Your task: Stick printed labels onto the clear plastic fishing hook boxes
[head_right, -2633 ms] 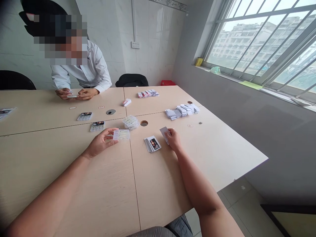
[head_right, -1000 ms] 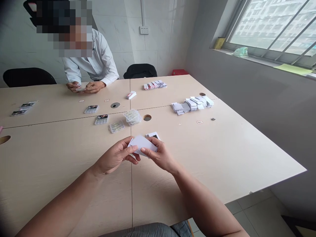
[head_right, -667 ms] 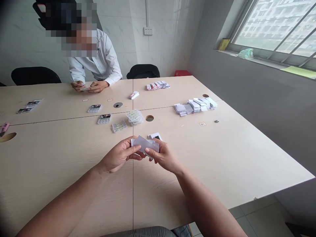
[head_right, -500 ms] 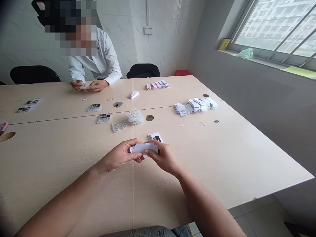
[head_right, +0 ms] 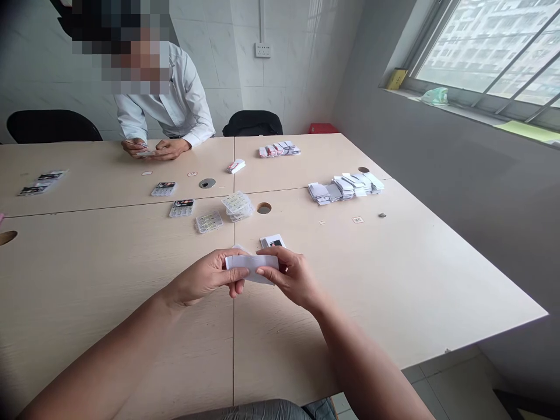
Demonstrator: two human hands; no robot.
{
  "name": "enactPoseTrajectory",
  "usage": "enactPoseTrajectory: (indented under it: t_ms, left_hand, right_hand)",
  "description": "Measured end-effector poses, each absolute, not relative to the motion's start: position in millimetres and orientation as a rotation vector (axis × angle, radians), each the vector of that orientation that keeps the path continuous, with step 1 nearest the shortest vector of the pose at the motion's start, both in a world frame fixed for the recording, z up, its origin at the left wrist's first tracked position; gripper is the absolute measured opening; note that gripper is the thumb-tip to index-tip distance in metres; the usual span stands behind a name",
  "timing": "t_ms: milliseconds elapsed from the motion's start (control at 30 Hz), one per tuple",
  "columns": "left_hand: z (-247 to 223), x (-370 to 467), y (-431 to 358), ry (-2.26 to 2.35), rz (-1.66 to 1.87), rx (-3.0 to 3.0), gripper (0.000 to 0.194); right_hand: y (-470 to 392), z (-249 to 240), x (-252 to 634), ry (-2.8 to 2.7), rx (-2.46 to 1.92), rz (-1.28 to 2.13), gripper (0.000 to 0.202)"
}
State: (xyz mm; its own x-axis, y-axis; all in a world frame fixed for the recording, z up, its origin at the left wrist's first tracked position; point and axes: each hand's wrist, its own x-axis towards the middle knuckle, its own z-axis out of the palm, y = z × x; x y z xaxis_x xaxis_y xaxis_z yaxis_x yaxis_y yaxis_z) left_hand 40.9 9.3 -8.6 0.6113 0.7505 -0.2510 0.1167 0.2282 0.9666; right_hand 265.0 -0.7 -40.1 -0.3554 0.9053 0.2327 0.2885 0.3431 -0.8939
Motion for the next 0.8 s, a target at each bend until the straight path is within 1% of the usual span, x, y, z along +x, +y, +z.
enactPoseTrajectory:
  t_ms: [167,333,633,800]
  left_hand:
    - [-2,46,4,0.786,0.435,1.301,0.016]
    - [0,52,1,0.774,0.435,1.265,0.024]
    - [-3,52,-2,0.773,0.386,1.233,0.034]
    - [-6,54,1,0.818,0.433,1.235,0.036]
  right_hand:
    - [-3,-41,262,-1.876,-0.97,0.953,0.03]
    - [-5,-42,258,-1.889,-0.897,0.965,0.032]
    - [-8,-39,255,-1.835,-0.791,1.195,0.037]
    - [-7,-42,255,-1.824,-0.817,1.085,0.036]
